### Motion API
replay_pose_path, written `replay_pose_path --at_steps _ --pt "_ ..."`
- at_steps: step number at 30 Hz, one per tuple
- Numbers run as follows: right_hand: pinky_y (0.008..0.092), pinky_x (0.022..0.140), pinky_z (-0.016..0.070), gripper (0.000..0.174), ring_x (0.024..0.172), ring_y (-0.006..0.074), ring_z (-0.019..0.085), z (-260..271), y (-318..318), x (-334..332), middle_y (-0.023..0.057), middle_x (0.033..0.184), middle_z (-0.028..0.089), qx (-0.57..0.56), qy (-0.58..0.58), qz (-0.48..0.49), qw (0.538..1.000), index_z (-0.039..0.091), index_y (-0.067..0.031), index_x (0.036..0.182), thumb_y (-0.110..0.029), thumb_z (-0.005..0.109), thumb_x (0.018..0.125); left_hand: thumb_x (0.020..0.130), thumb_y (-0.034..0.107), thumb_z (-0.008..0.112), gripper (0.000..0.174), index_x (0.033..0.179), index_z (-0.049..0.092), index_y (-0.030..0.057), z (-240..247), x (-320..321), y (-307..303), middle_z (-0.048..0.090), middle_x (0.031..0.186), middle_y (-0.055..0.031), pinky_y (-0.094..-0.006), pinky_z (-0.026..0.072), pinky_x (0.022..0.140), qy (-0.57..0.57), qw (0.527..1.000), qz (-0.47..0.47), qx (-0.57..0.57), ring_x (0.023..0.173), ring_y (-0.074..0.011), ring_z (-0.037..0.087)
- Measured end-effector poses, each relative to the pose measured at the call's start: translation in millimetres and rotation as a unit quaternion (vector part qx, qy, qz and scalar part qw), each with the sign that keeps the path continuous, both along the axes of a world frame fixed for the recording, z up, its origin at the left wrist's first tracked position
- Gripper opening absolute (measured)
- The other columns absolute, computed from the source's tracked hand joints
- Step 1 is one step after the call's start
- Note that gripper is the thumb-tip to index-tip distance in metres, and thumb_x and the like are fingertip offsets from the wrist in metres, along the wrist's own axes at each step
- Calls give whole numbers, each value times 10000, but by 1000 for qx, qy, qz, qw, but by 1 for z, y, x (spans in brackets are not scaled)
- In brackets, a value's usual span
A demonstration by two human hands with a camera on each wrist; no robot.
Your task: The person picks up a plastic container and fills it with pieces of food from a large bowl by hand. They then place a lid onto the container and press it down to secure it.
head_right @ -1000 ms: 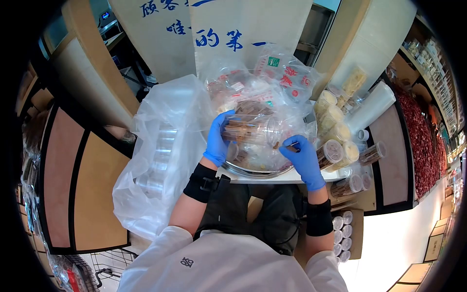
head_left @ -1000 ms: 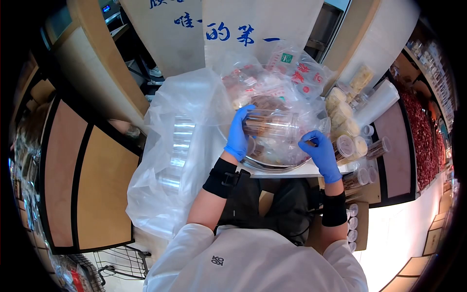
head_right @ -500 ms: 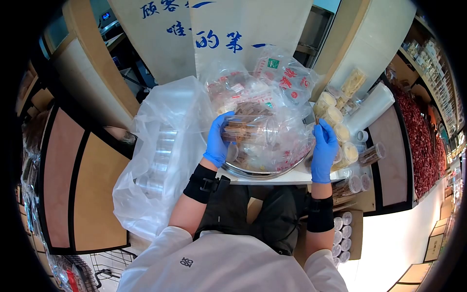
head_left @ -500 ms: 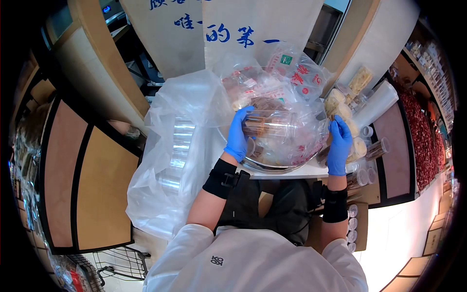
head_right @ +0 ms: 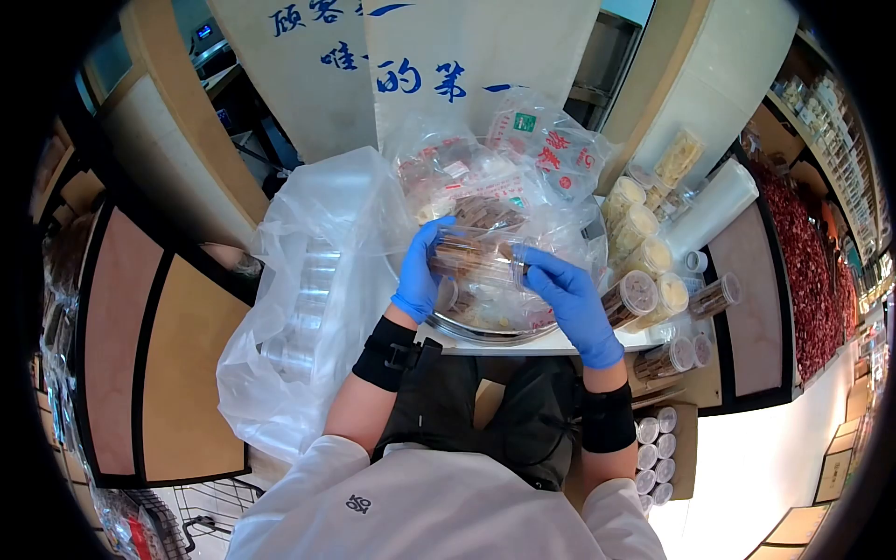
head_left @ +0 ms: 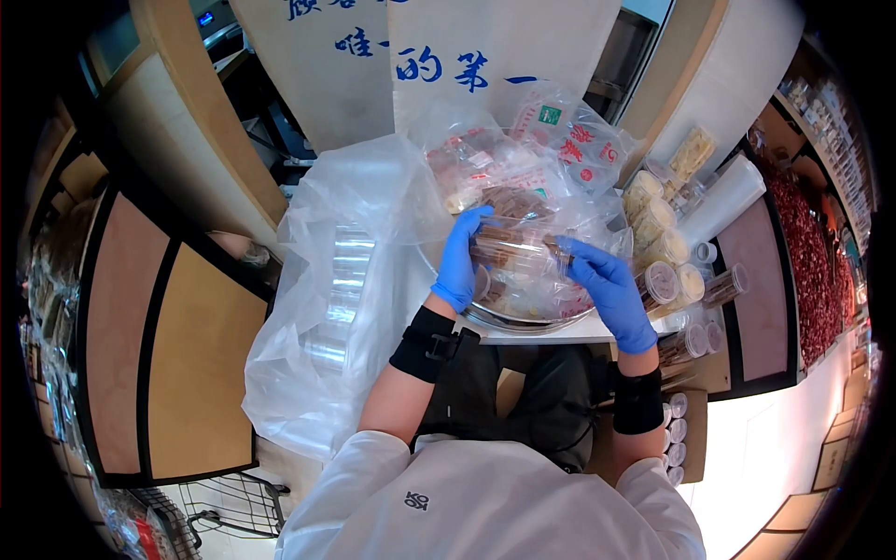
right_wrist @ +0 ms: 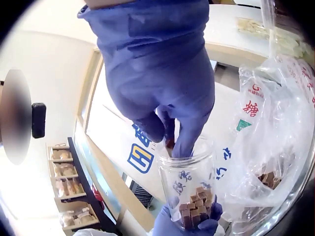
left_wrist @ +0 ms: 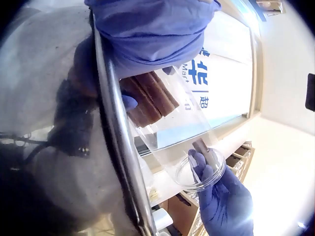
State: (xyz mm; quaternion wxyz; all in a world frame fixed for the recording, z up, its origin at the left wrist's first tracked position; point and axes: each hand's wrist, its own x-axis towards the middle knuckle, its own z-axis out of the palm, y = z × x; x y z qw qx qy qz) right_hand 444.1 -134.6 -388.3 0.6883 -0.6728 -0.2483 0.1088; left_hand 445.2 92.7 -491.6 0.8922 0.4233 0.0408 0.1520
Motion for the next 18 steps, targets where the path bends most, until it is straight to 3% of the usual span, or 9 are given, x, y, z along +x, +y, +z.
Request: replay_pose_path --at_steps 2,5,8,10,15,18 --pt "261 907 467 349 988 102 585 1 2 0 45 1135 627 -56 76 81 992 570 -4 1246 -62 588 902 920 362 498 391 1195 603 104 2 -1 0 632 1063 -30 -302 451 873 1 1000 -1 6 973 -164 588" --pt "272 927 465 362 1050 155 594 -3 10 2 88 1171 616 -74 97 85 989 563 10 1245 -105 603 903 921 355 491 391 1198 594 100 14 -8 -3 623 1076 -37 -302 438 895 -7 999 -27 34 1002 -161 573" --pt "260 895 481 397 1038 169 613 -24 16 7 82 1171 619 16 160 87 983 547 14 1259 -106 620 889 934 242 461 319 1157 595 57 21 -12 -3 591 1028 -26 -270 365 940 -23 997 -62 40 1019 -134 515" --pt "254 876 489 402 1030 178 622 -34 16 7 86 1170 620 8 169 74 983 543 16 1262 -99 623 885 928 296 473 363 1190 585 71 19 -11 0 592 1112 -35 -296 394 954 -28 993 -69 88 1066 -151 532" --pt "242 827 510 413 1013 193 639 -32 14 6 105 1163 623 -30 191 39 980 530 27 1269 -90 622 884 943 243 441 336 1189 571 55 20 -12 -4 576 1115 -34 -278 366 973 -49 987 -56 141 1076 -145 513" --pt "250 853 511 390 1042 207 629 -32 8 10 124 1179 612 -32 173 90 980 538 39 1252 -89 613 891 946 233 433 330 1189 564 51 20 -11 -6 572 1107 -32 -273 350 983 -54 985 -63 148 1078 -140 506"
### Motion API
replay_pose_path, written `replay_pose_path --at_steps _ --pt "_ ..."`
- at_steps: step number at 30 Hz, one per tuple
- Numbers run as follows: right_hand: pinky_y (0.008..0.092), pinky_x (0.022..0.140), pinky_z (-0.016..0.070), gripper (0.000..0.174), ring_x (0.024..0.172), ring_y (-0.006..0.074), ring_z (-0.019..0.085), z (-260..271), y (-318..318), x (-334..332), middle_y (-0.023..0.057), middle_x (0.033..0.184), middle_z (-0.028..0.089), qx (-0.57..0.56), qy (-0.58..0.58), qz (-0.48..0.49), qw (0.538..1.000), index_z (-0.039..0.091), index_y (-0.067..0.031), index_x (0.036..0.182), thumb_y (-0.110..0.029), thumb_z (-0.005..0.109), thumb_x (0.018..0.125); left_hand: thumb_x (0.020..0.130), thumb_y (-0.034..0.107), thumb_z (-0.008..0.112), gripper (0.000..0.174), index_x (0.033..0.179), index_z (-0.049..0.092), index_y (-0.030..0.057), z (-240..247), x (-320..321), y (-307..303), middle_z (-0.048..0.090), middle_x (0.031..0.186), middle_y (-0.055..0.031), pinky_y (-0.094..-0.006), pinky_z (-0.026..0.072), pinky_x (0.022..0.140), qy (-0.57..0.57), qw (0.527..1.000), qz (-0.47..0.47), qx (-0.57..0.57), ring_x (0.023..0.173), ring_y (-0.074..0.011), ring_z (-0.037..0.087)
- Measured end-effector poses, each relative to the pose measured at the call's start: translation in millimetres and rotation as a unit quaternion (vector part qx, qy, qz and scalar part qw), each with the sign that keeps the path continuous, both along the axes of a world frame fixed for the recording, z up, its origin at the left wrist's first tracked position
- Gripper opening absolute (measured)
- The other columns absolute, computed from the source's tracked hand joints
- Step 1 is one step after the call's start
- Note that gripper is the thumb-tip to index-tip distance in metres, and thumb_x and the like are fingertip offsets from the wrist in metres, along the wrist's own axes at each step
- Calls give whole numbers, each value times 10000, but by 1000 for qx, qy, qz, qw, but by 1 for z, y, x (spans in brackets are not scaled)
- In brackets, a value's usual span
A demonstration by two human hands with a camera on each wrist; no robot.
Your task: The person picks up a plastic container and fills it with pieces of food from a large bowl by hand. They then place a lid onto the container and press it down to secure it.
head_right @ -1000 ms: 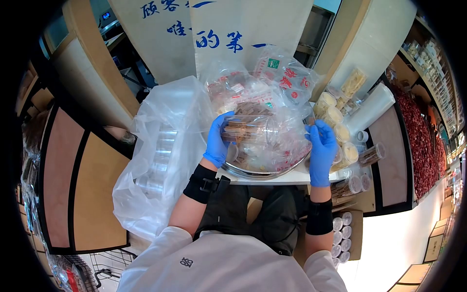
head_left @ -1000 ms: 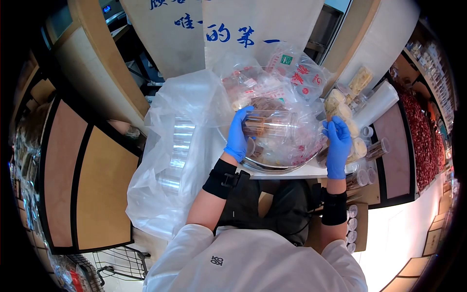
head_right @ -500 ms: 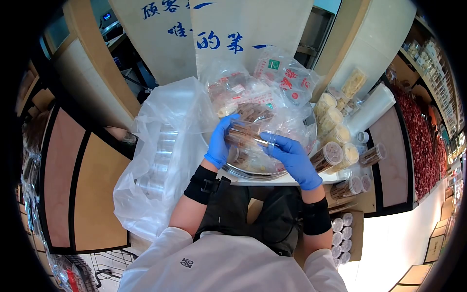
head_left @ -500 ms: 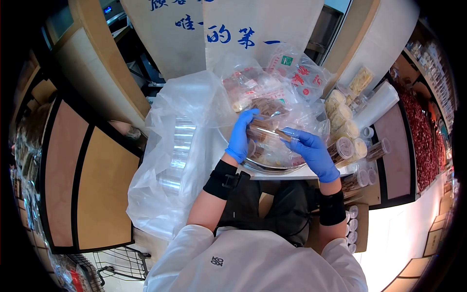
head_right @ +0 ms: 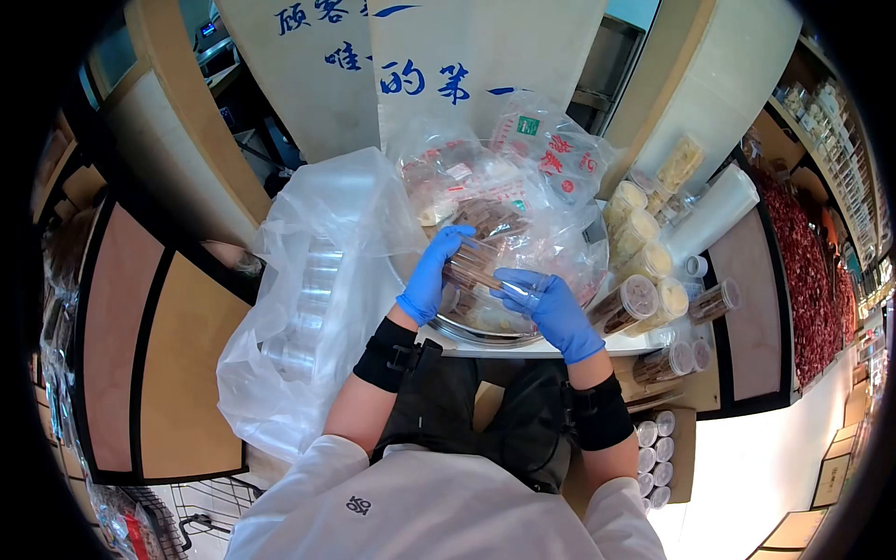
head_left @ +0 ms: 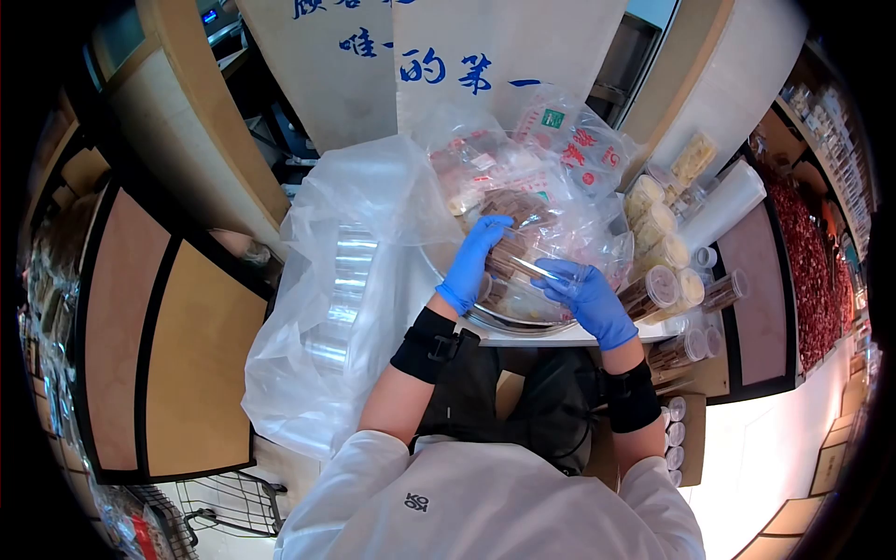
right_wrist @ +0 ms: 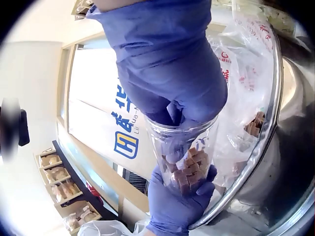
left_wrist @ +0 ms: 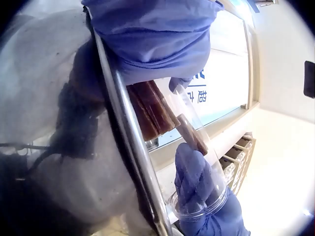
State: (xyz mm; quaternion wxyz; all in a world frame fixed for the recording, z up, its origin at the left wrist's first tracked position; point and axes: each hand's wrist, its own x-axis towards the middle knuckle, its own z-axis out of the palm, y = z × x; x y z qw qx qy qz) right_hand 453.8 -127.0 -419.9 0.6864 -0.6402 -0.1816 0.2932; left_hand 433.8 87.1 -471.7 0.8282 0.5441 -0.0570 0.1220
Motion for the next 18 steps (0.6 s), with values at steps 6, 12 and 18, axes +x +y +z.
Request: replay_pose_path --at_steps 6,12,18 --pt "345 1053 400 477 1241 273 495 0 -5 -1 157 1345 493 153 109 83 979 429 48 1346 -43 563 897 947 244 432 331 1175 574 51 5 -3 1 584 1095 -35 -275 350 984 3 1000 -12 -23 1075 -145 511" --pt "394 1116 305 575 1319 306 396 1 -8 -3 171 1421 399 213 145 150 955 318 65 1403 -14 540 879 949 301 434 365 1176 587 60 6 -5 3 616 1076 -59 -293 381 974 28 997 -35 -59 1045 -164 548" --pt "361 1095 328 564 1297 282 428 23 1 -15 167 1374 448 199 116 141 963 325 84 1391 -27 549 885 946 366 430 422 1203 585 70 12 -11 4 619 1100 -69 -306 415 943 60 992 -51 -94 1035 -182 566"
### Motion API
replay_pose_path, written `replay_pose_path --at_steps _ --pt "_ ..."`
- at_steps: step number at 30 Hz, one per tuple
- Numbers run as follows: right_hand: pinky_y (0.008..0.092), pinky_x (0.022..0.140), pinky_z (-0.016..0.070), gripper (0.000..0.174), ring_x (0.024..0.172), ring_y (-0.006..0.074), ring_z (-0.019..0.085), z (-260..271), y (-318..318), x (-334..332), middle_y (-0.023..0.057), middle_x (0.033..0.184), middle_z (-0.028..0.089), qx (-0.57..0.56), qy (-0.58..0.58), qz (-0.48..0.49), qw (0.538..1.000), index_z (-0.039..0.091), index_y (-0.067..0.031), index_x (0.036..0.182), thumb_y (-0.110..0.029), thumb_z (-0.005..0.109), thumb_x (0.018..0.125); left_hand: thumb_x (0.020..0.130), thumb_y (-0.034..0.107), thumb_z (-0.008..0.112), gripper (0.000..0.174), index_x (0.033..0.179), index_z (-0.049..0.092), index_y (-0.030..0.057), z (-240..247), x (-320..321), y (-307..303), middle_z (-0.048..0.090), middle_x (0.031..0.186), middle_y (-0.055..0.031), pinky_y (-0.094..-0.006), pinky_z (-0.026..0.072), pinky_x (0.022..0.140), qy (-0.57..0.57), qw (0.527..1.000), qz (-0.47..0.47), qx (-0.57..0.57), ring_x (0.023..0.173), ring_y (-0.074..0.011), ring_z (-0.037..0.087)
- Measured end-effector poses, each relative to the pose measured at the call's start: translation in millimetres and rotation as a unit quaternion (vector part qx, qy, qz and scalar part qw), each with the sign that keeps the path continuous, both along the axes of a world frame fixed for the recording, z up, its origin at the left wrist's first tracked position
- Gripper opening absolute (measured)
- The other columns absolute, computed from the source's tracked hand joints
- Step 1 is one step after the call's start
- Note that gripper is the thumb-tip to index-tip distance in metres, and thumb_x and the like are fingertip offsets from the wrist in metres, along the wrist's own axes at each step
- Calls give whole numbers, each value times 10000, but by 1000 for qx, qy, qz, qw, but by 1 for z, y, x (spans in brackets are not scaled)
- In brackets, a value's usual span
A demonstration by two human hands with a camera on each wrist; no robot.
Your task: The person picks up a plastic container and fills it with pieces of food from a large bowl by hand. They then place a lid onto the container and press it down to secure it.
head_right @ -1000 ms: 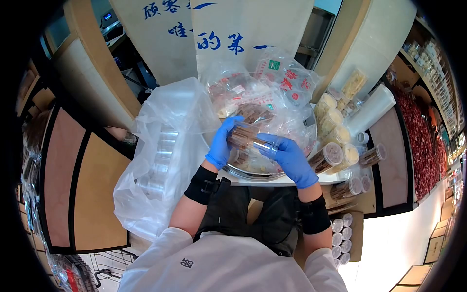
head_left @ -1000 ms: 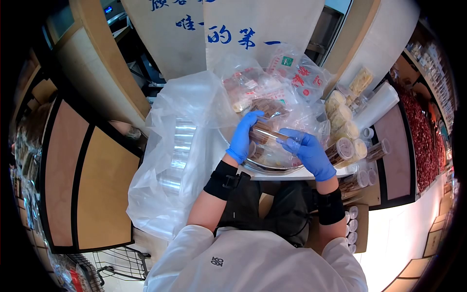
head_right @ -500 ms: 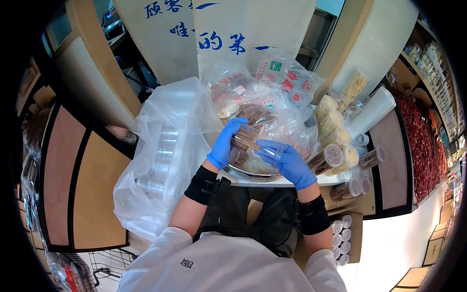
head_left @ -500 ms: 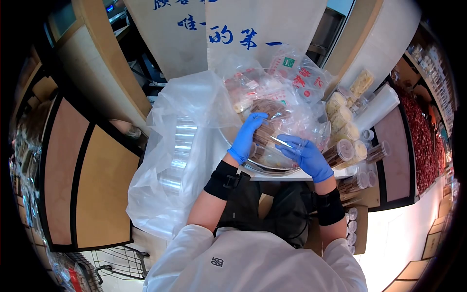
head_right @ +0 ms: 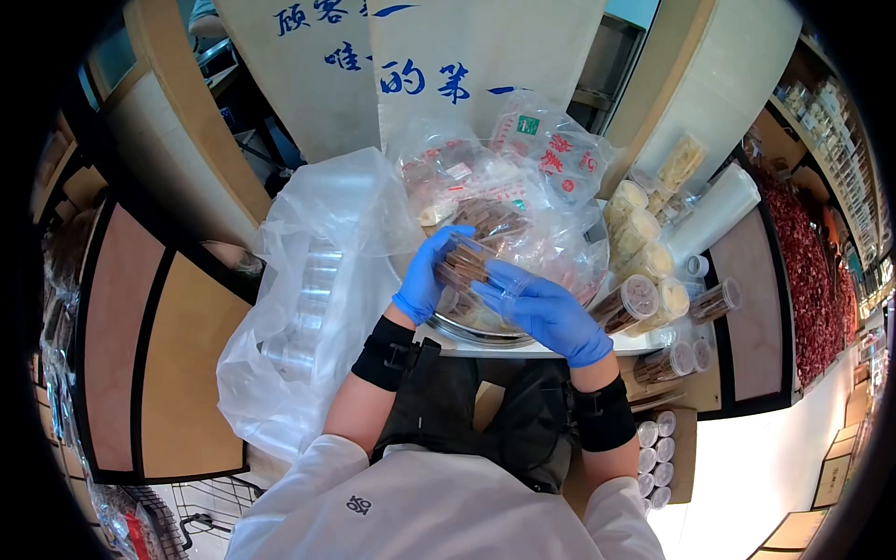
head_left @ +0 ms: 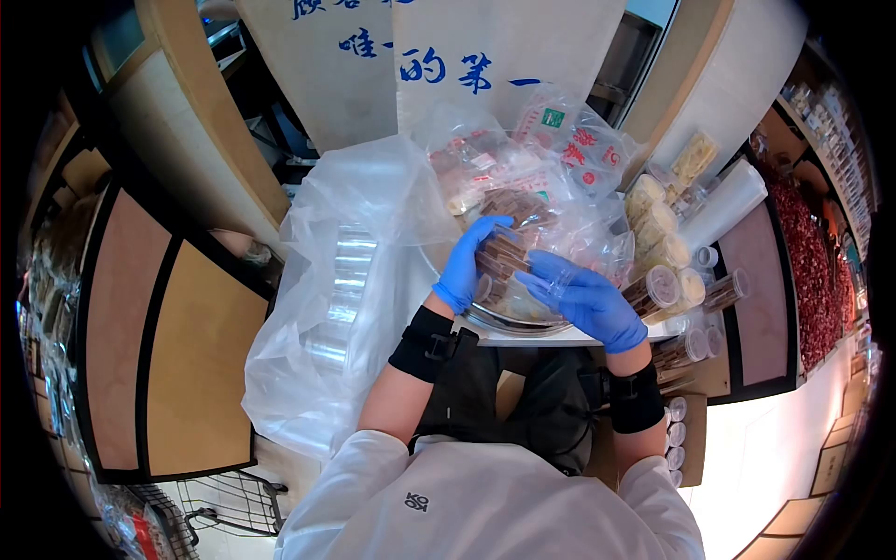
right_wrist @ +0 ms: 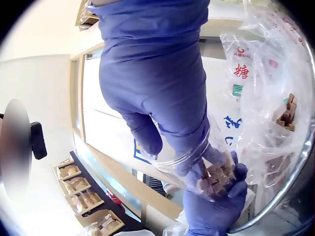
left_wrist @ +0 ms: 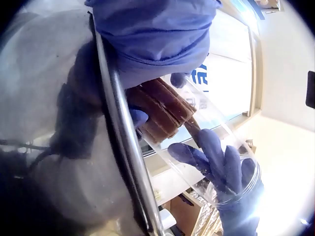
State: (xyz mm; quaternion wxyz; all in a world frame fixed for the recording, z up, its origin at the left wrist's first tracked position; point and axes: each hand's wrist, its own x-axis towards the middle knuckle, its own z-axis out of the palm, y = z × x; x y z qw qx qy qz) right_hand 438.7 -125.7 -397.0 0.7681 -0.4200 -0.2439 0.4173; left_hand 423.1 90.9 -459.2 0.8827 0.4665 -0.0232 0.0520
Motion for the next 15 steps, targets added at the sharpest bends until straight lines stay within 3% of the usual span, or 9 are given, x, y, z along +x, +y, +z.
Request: replay_pose_path --at_steps 6,8,11,15 --pt "282 1045 369 548 1215 175 496 21 15 -15 142 1325 509 -158 -156 -49 974 340 74 1388 -102 563 920 951 356 404 431 1208 583 60 -3 1 0 622 1106 -76 -310 432 927 -16 1000 5 -7 1015 -190 578" --pt "275 1028 378 526 1191 156 503 28 19 -20 115 1314 526 -247 -243 -51 937 356 56 1389 -122 555 935 952 343 399 428 1207 581 50 -5 3 0 626 1100 -85 -312 437 926 -43 999 22 8 1011 -195 584" --pt "271 1014 387 509 1176 148 510 21 21 -20 100 1292 545 -188 -269 -34 944 383 45 1379 -135 559 938 951 312 394 420 1197 578 27 -5 3 2 633 1092 -108 -321 442 937 -46 998 -1 -52 1016 -207 591" --pt "272 1014 385 496 1169 135 505 27 23 -16 101 1297 540 -219 -275 -25 936 397 25 1381 -134 553 939 941 310 421 416 1197 580 24 -7 3 4 634 1097 -109 -323 436 951 -28 996 0 -83 1028 -210 590"
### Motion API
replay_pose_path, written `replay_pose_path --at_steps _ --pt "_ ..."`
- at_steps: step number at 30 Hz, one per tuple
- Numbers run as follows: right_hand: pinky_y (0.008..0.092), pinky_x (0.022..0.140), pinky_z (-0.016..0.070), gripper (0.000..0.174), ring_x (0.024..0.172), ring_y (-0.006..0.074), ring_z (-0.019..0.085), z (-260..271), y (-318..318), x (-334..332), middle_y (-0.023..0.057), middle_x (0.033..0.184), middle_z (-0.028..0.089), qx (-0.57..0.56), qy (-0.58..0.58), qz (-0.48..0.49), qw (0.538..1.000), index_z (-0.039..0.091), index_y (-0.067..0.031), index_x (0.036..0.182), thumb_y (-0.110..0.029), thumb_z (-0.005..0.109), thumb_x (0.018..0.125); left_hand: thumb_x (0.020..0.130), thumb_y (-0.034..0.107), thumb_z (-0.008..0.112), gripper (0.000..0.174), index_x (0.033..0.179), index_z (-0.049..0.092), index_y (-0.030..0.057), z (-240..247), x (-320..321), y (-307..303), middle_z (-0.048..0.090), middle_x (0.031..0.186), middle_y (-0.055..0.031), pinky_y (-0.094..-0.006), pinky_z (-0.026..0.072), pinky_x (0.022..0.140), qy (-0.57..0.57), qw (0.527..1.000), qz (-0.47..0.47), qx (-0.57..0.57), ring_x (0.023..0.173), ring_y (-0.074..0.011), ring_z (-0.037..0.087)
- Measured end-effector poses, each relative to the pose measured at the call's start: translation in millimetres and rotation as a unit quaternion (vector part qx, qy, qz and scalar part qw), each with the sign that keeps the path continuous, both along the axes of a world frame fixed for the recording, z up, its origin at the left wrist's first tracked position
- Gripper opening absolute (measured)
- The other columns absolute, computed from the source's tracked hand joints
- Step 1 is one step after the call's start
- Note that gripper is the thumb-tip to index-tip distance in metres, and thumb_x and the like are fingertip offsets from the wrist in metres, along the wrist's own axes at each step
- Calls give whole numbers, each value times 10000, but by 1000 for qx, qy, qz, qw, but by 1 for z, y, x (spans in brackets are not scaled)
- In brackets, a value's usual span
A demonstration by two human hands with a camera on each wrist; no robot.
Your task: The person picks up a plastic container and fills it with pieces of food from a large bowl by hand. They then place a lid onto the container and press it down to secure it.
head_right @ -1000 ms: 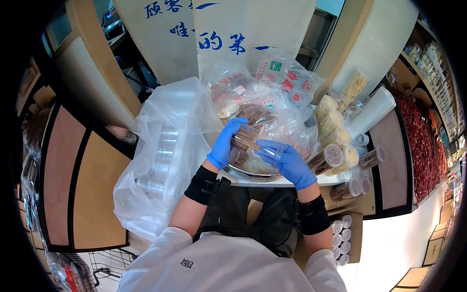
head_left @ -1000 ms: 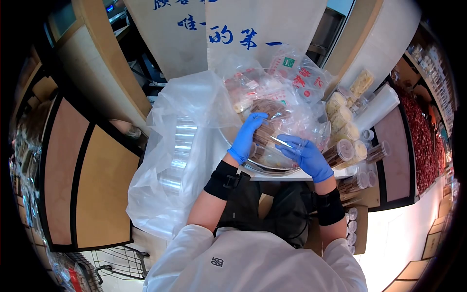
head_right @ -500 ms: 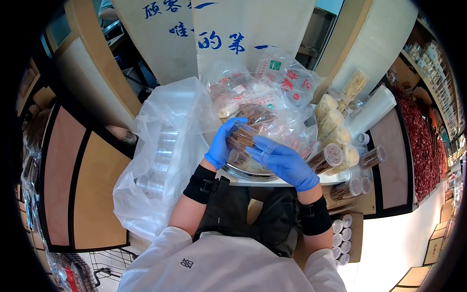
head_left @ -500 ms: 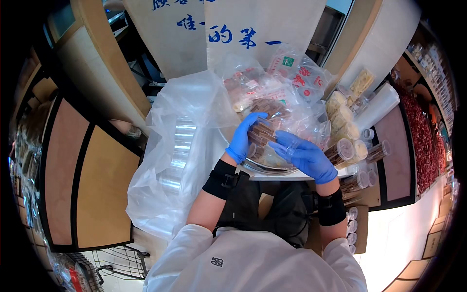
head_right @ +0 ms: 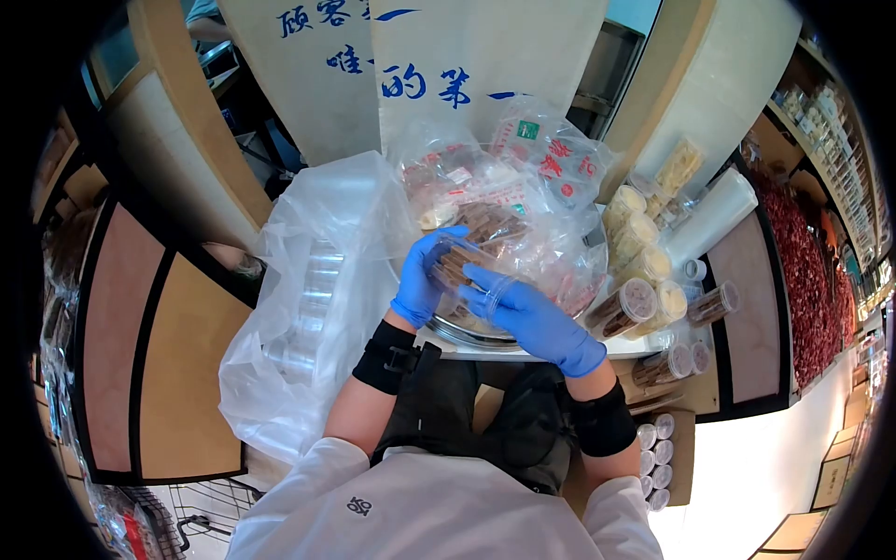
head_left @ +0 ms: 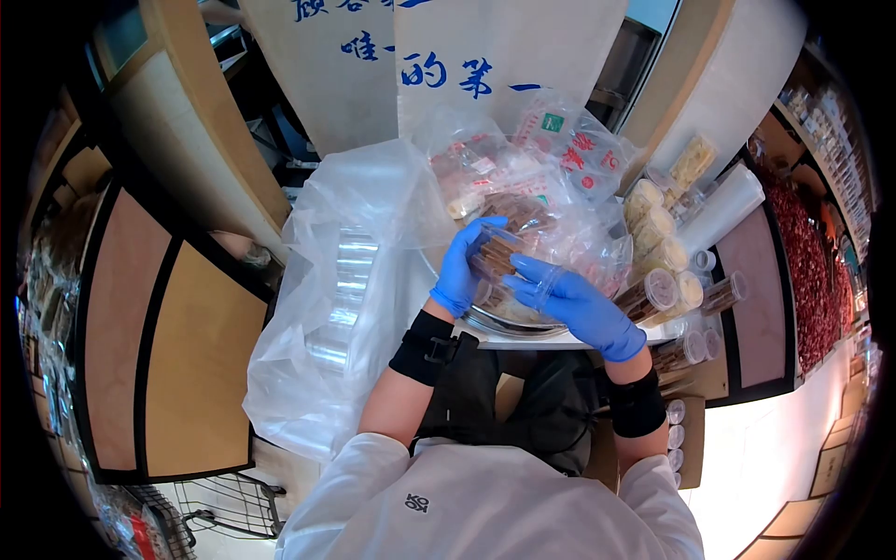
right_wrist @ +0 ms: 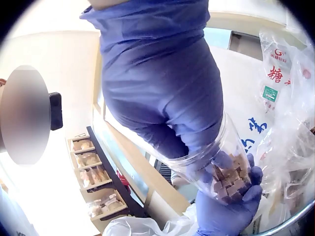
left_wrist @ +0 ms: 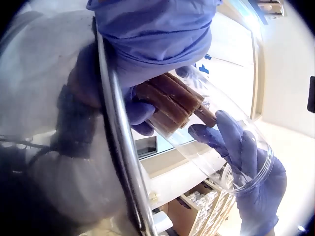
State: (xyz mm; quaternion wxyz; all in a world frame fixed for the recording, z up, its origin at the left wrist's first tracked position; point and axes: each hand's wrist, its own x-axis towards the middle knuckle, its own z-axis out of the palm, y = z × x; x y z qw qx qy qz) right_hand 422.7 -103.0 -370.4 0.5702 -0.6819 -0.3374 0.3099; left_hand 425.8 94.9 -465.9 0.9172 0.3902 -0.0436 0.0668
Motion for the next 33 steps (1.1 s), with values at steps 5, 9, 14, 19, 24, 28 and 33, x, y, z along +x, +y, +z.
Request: replay_pose_path --at_steps 5,9,14,19,24,28,33 --pt "270 992 396 476 1153 133 509 14 7 -7 92 1283 551 -8 23 9 1000 424 15 1368 -142 553 938 933 324 451 423 1201 583 26 -5 6 -2 633 1105 -94 -318 447 931 3 999 43 -4 1028 -203 590" --pt "271 978 405 456 1148 137 516 -2 8 0 95 1279 557 19 24 3 1000 450 19 1350 -138 552 934 935 325 441 419 1186 594 27 2 2 1 642 1086 -87 -315 450 919 22 999 -12 -46 1010 -200 596" --pt "273 964 417 380 1115 143 541 -9 3 6 92 1229 597 13 -29 -65 997 524 23 1286 -84 535 921 917 325 456 420 1166 602 21 6 1 -3 641 1083 -85 -317 448 921 50 998 17 -28 1001 -193 592" --pt "281 897 466 278 995 150 603 -10 -3 -3 97 1121 643 117 -72 -219 966 597 18 1176 -49 530 914 918 343 464 424 1164 608 29 -5 5 -1 636 1087 -66 -300 443 909 62 995 79 28 987 -179 588" --pt "268 747 492 140 785 143 613 -45 -10 13 68 920 656 228 -41 -396 889 634 10 980 -36 524 907 919 396 465 467 1182 595 32 -9 9 6 627 1112 -81 -345 486 838 73 989 75 -104 991 -219 594" --pt "336 699 499 155 718 216 628 -110 -6 33 113 801 656 -62 -245 -119 960 650 -14 960 -79 543 869 921 427 451 494 1199 580 40 -21 17 9 624 1119 -112 -411 525 766 62 986 73 -135 1000 -269 604" --pt "419 746 495 203 798 356 627 -126 9 36 194 868 652 -145 -329 -38 933 662 -38 977 -86 541 821 924 429 442 493 1193 582 41 -19 17 7 627 1112 -128 -407 521 797 71 988 81 -112 991 -273 613"
